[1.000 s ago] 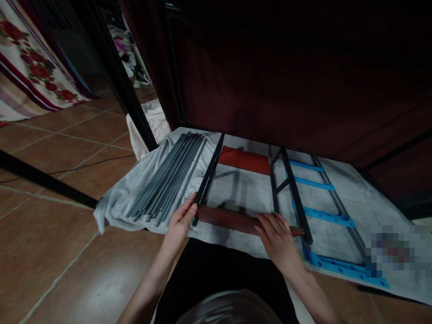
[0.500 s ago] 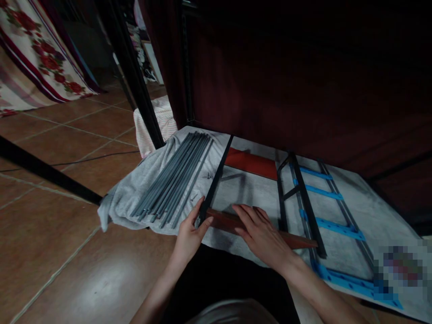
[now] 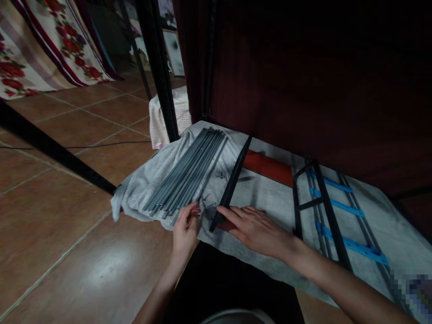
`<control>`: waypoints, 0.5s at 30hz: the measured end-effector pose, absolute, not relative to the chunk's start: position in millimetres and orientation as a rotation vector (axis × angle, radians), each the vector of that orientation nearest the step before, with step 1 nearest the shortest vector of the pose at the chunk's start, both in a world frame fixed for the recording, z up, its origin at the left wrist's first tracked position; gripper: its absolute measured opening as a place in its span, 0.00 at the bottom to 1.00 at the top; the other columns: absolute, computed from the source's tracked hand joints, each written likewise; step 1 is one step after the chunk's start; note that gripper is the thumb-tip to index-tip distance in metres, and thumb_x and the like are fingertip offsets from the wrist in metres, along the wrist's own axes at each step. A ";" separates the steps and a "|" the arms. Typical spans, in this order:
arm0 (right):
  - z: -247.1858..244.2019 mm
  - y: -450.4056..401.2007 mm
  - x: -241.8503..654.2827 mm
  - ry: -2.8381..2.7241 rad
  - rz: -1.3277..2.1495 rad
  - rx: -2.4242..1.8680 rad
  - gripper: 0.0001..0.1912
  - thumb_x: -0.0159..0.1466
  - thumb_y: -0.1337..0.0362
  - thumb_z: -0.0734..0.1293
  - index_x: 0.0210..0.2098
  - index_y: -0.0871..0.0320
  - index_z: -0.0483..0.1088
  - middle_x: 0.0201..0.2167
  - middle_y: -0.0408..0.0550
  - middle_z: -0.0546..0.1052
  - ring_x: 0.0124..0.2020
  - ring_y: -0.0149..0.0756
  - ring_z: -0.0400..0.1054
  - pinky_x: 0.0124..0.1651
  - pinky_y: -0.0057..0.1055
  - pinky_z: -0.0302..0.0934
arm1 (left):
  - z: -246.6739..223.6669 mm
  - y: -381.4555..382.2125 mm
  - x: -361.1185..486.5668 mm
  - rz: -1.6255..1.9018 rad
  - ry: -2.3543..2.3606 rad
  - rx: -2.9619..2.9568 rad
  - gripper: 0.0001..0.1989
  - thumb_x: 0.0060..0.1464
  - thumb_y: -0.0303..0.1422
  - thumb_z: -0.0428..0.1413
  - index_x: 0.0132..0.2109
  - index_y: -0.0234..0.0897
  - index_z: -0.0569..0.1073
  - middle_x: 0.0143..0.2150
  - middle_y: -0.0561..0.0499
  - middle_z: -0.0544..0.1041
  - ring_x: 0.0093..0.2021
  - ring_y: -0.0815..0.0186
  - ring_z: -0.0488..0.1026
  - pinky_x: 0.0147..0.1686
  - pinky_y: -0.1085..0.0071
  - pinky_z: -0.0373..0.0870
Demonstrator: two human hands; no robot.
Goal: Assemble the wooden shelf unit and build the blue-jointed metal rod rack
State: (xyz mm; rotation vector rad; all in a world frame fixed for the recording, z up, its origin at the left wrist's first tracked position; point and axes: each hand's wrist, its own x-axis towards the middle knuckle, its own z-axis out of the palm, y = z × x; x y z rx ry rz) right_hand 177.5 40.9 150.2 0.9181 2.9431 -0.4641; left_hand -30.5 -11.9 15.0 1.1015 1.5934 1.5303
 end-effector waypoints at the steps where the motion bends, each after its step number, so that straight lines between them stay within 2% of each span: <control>1: 148.6 40.3 178.0 2.941 -0.469 0.924 0.33 0.70 0.63 0.61 0.71 0.49 0.46 0.57 0.51 0.71 0.53 0.44 0.69 0.56 0.44 0.62 | 9.5 -9.0 -37.0 1.462 1.699 1.213 0.14 0.57 0.31 0.51 0.48 0.37 0.76 0.45 0.44 0.78 0.46 0.59 0.76 0.50 0.61 0.72; 4: 145.0 38.4 179.4 2.929 -0.480 0.929 0.33 0.70 0.64 0.60 0.71 0.49 0.45 0.59 0.51 0.70 0.55 0.44 0.68 0.56 0.44 0.63 | -3.1 -1.8 -45.5 1.162 1.790 1.518 0.14 0.61 0.31 0.48 0.45 0.37 0.77 0.41 0.45 0.77 0.45 0.59 0.75 0.48 0.63 0.71; 9: 143.1 36.5 178.4 2.886 -0.491 0.966 0.33 0.70 0.64 0.59 0.72 0.49 0.44 0.61 0.51 0.69 0.56 0.44 0.67 0.56 0.44 0.63 | -1.1 20.8 -35.3 0.746 1.904 1.784 0.17 0.62 0.27 0.44 0.52 0.36 0.74 0.45 0.43 0.73 0.44 0.60 0.73 0.45 0.66 0.69; 15: 144.8 34.7 176.3 2.856 -0.490 0.988 0.34 0.71 0.64 0.59 0.72 0.49 0.42 0.62 0.50 0.68 0.56 0.43 0.67 0.57 0.44 0.64 | 13.3 51.7 -21.2 0.358 1.861 2.070 0.14 0.59 0.23 0.45 0.47 0.34 0.73 0.46 0.41 0.73 0.47 0.57 0.71 0.48 0.64 0.67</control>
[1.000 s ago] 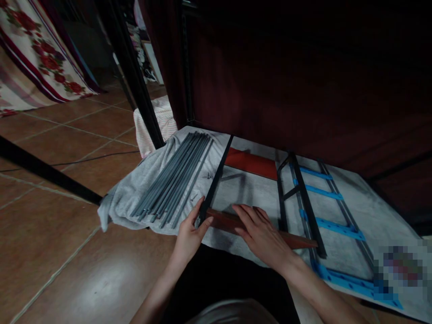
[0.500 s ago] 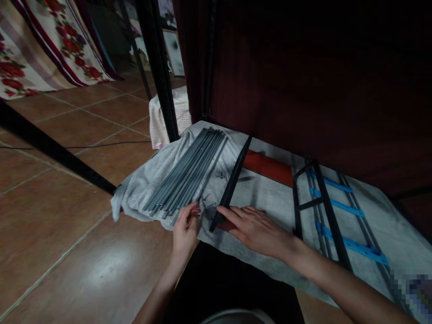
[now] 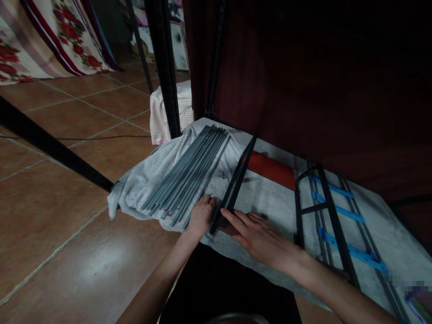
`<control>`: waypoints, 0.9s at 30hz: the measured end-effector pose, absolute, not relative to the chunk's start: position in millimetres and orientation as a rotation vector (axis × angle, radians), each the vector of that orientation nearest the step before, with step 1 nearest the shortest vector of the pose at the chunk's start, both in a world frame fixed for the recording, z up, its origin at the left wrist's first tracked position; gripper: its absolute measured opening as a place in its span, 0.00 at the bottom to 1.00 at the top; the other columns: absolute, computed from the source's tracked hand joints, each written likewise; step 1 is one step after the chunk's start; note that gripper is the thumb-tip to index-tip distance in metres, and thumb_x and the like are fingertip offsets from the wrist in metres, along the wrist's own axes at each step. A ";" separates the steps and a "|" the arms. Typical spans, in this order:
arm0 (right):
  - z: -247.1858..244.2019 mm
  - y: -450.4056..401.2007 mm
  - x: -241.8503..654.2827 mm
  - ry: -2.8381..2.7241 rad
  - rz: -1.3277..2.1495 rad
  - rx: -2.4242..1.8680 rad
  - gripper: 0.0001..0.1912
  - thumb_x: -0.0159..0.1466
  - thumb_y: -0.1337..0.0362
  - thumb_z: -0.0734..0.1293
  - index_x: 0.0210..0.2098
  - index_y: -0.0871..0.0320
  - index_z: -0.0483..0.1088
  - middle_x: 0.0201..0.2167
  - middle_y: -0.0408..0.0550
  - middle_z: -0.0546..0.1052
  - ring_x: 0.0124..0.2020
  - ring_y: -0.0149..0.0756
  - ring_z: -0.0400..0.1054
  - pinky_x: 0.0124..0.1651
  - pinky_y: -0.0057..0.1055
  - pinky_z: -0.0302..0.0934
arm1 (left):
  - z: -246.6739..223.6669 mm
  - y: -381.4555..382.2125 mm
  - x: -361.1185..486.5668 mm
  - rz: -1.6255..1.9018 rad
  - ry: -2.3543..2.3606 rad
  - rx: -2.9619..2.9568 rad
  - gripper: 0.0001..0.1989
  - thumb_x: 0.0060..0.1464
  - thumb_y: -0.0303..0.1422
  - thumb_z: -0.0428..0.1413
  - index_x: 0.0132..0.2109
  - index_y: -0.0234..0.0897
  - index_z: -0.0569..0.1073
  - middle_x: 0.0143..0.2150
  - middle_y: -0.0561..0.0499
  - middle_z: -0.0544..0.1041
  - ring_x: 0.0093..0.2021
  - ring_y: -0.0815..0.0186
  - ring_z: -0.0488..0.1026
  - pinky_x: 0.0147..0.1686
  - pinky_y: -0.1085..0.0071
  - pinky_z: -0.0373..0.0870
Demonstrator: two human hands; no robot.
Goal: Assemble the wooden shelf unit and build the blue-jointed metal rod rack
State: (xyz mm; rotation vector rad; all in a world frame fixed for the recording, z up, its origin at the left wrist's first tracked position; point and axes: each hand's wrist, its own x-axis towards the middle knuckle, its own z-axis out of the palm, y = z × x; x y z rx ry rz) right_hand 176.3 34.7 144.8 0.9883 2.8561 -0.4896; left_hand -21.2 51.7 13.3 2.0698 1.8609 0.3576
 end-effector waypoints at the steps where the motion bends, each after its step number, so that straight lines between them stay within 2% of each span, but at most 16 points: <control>1: 144.6 34.4 176.2 2.855 -0.488 0.991 0.34 0.71 0.64 0.59 0.72 0.49 0.42 0.62 0.51 0.68 0.56 0.43 0.67 0.57 0.44 0.64 | 14.2 54.1 -19.0 0.336 1.866 2.079 0.14 0.59 0.22 0.45 0.47 0.34 0.73 0.46 0.40 0.73 0.47 0.57 0.71 0.48 0.63 0.67; 6: 140.6 34.1 176.8 2.857 -0.513 1.004 0.35 0.70 0.65 0.59 0.72 0.48 0.40 0.63 0.52 0.66 0.56 0.43 0.68 0.57 0.45 0.65 | 17.9 55.4 -18.8 0.396 1.870 2.054 0.13 0.57 0.21 0.47 0.44 0.34 0.72 0.44 0.41 0.75 0.46 0.57 0.72 0.48 0.63 0.67; 8: 138.5 34.1 177.2 2.861 -0.531 1.012 0.35 0.71 0.66 0.58 0.72 0.47 0.39 0.64 0.51 0.66 0.56 0.43 0.68 0.57 0.45 0.65 | 23.4 50.7 -24.9 0.633 1.861 1.881 0.10 0.57 0.23 0.48 0.41 0.35 0.72 0.39 0.44 0.75 0.41 0.59 0.73 0.44 0.65 0.67; 10: 136.4 34.0 177.8 2.862 -0.538 1.025 0.35 0.71 0.67 0.57 0.73 0.46 0.38 0.64 0.51 0.66 0.56 0.42 0.68 0.57 0.45 0.66 | 33.4 42.3 -31.2 0.971 1.764 1.539 0.05 0.59 0.29 0.51 0.38 0.36 0.72 0.32 0.49 0.74 0.34 0.63 0.72 0.37 0.68 0.67; 12: 133.8 33.8 179.0 2.855 -0.549 1.028 0.36 0.71 0.70 0.55 0.73 0.45 0.36 0.64 0.50 0.66 0.57 0.41 0.68 0.57 0.45 0.66 | 47.2 30.8 -33.9 1.268 1.543 1.133 0.07 0.58 0.35 0.55 0.37 0.36 0.72 0.28 0.53 0.72 0.28 0.67 0.69 0.31 0.72 0.65; 14: 130.9 33.3 180.6 2.845 -0.563 1.031 0.37 0.69 0.73 0.54 0.73 0.45 0.36 0.65 0.50 0.65 0.59 0.41 0.66 0.58 0.45 0.65 | 61.7 18.5 -31.7 1.438 1.294 0.820 0.11 0.53 0.38 0.60 0.40 0.36 0.73 0.27 0.56 0.71 0.26 0.70 0.68 0.27 0.74 0.64; 18: 127.6 31.9 183.0 2.834 -0.569 1.051 0.39 0.68 0.74 0.55 0.73 0.46 0.36 0.66 0.50 0.63 0.62 0.40 0.64 0.61 0.44 0.64 | 79.2 3.3 -20.2 1.526 1.022 0.564 0.22 0.49 0.36 0.65 0.51 0.37 0.73 0.30 0.56 0.74 0.26 0.72 0.70 0.26 0.76 0.65; 23: 132.0 30.5 180.0 2.845 -0.595 1.069 0.35 0.70 0.71 0.54 0.73 0.46 0.39 0.67 0.50 0.63 0.62 0.39 0.65 0.61 0.44 0.65 | 77.6 6.0 -12.3 1.536 0.942 0.476 0.17 0.49 0.36 0.65 0.45 0.34 0.78 0.32 0.50 0.78 0.30 0.70 0.73 0.28 0.76 0.67; 27: 134.2 30.0 178.4 2.874 -0.652 1.082 0.33 0.72 0.68 0.53 0.73 0.49 0.38 0.66 0.51 0.63 0.61 0.38 0.65 0.62 0.44 0.64 | 75.0 8.7 -9.7 1.517 1.003 0.495 0.15 0.47 0.35 0.66 0.43 0.34 0.80 0.31 0.50 0.78 0.30 0.70 0.74 0.28 0.77 0.67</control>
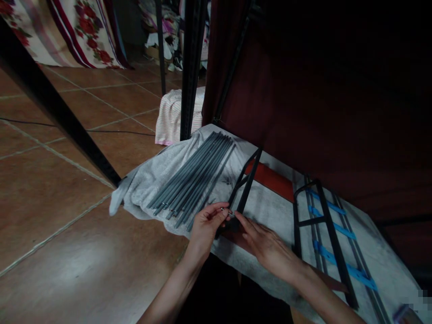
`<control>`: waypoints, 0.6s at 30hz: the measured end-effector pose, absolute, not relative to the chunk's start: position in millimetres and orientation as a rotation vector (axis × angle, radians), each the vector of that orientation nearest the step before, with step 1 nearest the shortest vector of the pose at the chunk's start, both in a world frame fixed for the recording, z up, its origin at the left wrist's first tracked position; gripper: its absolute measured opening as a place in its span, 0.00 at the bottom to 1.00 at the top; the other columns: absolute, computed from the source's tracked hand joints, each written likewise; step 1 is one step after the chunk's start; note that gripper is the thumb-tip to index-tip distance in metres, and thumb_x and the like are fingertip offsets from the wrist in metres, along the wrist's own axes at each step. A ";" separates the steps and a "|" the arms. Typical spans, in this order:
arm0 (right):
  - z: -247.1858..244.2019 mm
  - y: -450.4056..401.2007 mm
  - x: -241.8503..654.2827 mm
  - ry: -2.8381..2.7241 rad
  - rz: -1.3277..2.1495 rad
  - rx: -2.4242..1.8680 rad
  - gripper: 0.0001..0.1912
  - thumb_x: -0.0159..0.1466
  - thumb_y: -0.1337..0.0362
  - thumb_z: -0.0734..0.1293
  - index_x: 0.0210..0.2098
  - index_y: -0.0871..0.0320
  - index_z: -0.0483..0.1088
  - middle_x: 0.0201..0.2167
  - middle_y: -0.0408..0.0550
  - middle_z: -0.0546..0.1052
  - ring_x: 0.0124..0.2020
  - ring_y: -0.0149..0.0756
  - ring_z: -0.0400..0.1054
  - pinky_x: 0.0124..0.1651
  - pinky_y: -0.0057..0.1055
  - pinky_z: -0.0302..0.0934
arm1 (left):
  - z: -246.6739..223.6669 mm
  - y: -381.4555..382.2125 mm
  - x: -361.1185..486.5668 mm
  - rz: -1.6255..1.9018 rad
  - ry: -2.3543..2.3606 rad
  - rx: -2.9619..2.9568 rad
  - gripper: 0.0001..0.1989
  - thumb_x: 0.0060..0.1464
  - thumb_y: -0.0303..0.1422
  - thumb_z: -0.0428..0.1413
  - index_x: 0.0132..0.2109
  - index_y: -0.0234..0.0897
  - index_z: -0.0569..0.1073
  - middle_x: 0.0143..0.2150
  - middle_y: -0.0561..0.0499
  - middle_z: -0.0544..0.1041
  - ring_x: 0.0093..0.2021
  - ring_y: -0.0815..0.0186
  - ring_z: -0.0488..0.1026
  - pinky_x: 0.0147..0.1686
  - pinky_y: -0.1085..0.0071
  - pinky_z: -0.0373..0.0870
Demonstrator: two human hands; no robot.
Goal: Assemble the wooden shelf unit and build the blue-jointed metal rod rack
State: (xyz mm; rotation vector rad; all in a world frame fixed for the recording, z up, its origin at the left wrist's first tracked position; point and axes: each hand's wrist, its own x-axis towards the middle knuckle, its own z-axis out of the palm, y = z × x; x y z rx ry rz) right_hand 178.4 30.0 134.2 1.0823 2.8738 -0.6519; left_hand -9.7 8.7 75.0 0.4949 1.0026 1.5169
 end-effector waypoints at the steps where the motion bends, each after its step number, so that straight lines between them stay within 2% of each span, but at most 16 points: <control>1: 134.4 29.8 178.3 2.873 -0.659 1.091 0.33 0.72 0.68 0.53 0.73 0.49 0.38 0.66 0.52 0.64 0.61 0.38 0.65 0.62 0.44 0.64 | 74.6 8.4 -9.4 1.507 1.013 0.509 0.15 0.47 0.36 0.66 0.43 0.34 0.80 0.30 0.51 0.78 0.30 0.70 0.74 0.29 0.77 0.67; 9: 137.0 27.3 177.0 2.860 -0.677 1.136 0.32 0.72 0.66 0.53 0.73 0.48 0.39 0.67 0.50 0.62 0.63 0.37 0.63 0.63 0.44 0.63 | 73.2 2.9 -9.0 1.496 1.004 0.542 0.14 0.48 0.37 0.65 0.42 0.35 0.81 0.31 0.50 0.79 0.32 0.67 0.75 0.30 0.74 0.69; 13: 135.4 27.4 177.8 2.873 -0.694 1.128 0.32 0.72 0.67 0.53 0.73 0.48 0.38 0.68 0.49 0.61 0.64 0.37 0.62 0.64 0.44 0.62 | 73.7 4.0 -7.5 1.497 0.998 0.539 0.13 0.47 0.36 0.65 0.41 0.36 0.81 0.29 0.51 0.78 0.30 0.68 0.74 0.31 0.74 0.70; 18: 135.4 28.5 176.5 2.877 -0.675 1.125 0.32 0.72 0.65 0.53 0.73 0.49 0.39 0.66 0.51 0.64 0.62 0.39 0.65 0.61 0.45 0.65 | 74.4 5.7 -6.6 1.476 1.071 0.664 0.12 0.47 0.36 0.65 0.40 0.38 0.82 0.31 0.50 0.80 0.31 0.66 0.75 0.34 0.72 0.72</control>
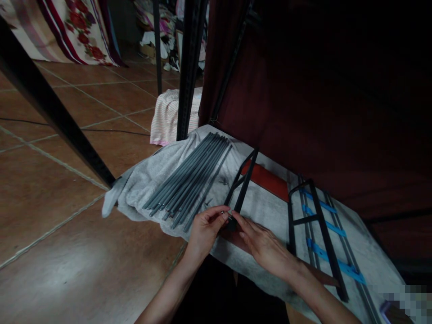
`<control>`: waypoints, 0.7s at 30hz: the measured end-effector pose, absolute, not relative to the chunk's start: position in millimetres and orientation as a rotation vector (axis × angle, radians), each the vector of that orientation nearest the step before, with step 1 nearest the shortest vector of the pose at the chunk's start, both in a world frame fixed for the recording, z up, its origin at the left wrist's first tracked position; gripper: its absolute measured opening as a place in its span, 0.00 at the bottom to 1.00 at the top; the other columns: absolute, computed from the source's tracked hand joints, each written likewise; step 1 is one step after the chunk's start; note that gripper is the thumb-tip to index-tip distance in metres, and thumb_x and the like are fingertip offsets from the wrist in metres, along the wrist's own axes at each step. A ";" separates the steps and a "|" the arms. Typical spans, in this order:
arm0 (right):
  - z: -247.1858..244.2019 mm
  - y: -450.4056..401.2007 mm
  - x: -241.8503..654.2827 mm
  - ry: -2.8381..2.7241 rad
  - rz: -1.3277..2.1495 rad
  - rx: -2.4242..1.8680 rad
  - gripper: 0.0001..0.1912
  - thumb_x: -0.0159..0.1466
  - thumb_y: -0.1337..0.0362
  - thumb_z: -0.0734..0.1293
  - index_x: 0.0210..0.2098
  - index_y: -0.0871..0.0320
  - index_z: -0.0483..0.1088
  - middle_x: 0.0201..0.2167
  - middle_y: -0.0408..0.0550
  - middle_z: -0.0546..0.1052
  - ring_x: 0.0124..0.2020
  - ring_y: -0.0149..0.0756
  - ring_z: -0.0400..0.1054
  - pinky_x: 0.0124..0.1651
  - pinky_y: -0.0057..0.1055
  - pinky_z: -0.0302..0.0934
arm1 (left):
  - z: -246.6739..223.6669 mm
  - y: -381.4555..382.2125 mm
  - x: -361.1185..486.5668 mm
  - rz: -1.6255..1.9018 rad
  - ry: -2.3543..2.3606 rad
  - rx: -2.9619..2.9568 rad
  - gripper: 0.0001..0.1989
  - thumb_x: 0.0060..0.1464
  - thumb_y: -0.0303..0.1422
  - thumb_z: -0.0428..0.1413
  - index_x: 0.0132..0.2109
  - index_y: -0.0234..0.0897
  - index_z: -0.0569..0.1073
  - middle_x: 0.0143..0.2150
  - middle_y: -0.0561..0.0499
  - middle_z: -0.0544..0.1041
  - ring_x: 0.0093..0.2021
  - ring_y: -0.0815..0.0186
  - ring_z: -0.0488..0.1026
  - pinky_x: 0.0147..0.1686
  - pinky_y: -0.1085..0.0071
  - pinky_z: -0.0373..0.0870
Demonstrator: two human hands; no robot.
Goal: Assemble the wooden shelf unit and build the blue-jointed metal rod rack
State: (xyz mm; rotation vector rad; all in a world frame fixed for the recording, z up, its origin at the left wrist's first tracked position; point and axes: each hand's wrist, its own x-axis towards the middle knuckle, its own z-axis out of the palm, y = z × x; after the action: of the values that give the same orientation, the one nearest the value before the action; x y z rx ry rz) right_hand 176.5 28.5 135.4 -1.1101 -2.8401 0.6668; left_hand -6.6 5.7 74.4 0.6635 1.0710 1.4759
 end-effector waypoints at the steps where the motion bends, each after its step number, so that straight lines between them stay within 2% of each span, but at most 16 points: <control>1: 135.9 28.2 175.8 -2.837 0.674 -1.112 0.32 0.72 0.66 0.53 0.73 0.49 0.39 0.65 0.51 0.65 0.61 0.38 0.66 0.61 0.44 0.65 | 74.5 5.3 -6.1 1.481 1.081 0.694 0.11 0.48 0.36 0.65 0.40 0.38 0.82 0.33 0.49 0.81 0.33 0.65 0.75 0.35 0.71 0.72; 4: 137.1 25.9 173.6 -2.820 0.683 -1.134 0.32 0.72 0.66 0.53 0.72 0.50 0.40 0.63 0.52 0.68 0.60 0.39 0.67 0.60 0.43 0.65 | 74.8 2.2 -4.2 1.497 1.114 0.766 0.11 0.49 0.37 0.64 0.40 0.39 0.83 0.37 0.49 0.81 0.35 0.65 0.75 0.35 0.72 0.71; 7: 136.7 21.9 173.0 -2.722 0.630 -1.292 0.29 0.71 0.65 0.55 0.71 0.54 0.45 0.58 0.54 0.72 0.56 0.41 0.69 0.59 0.45 0.64 | 75.6 -1.9 -3.8 1.478 1.150 0.799 0.14 0.52 0.39 0.62 0.44 0.39 0.82 0.35 0.49 0.80 0.33 0.66 0.73 0.33 0.72 0.71; 12: 135.9 18.4 171.4 -2.559 0.629 -1.456 0.15 0.72 0.60 0.56 0.56 0.54 0.62 0.50 0.50 0.75 0.49 0.40 0.72 0.51 0.40 0.67 | 77.3 -0.7 -8.6 1.496 1.219 0.994 0.12 0.56 0.38 0.58 0.43 0.40 0.82 0.33 0.50 0.78 0.32 0.66 0.73 0.35 0.71 0.72; 14: 136.3 18.3 169.4 -2.611 0.615 -1.375 0.14 0.73 0.62 0.54 0.53 0.53 0.64 0.49 0.49 0.74 0.48 0.38 0.72 0.50 0.38 0.67 | 77.3 1.8 -12.2 1.500 1.206 1.098 0.11 0.56 0.37 0.58 0.42 0.40 0.83 0.36 0.49 0.79 0.34 0.65 0.74 0.37 0.70 0.73; 17: 137.1 18.5 166.8 -2.639 0.569 -1.305 0.15 0.73 0.64 0.53 0.55 0.53 0.64 0.49 0.49 0.73 0.47 0.37 0.72 0.50 0.36 0.66 | 77.2 4.5 -17.5 1.474 1.164 1.152 0.10 0.55 0.36 0.58 0.39 0.40 0.83 0.40 0.48 0.81 0.36 0.64 0.76 0.40 0.69 0.74; 21: 137.3 19.7 167.0 -2.639 0.589 -1.271 0.15 0.73 0.64 0.53 0.56 0.53 0.64 0.49 0.48 0.73 0.47 0.37 0.72 0.48 0.33 0.66 | 79.5 5.3 -19.7 1.440 1.150 1.023 0.14 0.52 0.36 0.61 0.46 0.40 0.81 0.42 0.47 0.83 0.41 0.62 0.78 0.47 0.66 0.74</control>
State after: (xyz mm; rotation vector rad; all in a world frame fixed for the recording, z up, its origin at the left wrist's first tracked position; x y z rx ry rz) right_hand 167.0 19.7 137.3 -1.2708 -2.6389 0.5886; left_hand -19.7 5.3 79.5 1.0231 1.1505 1.4398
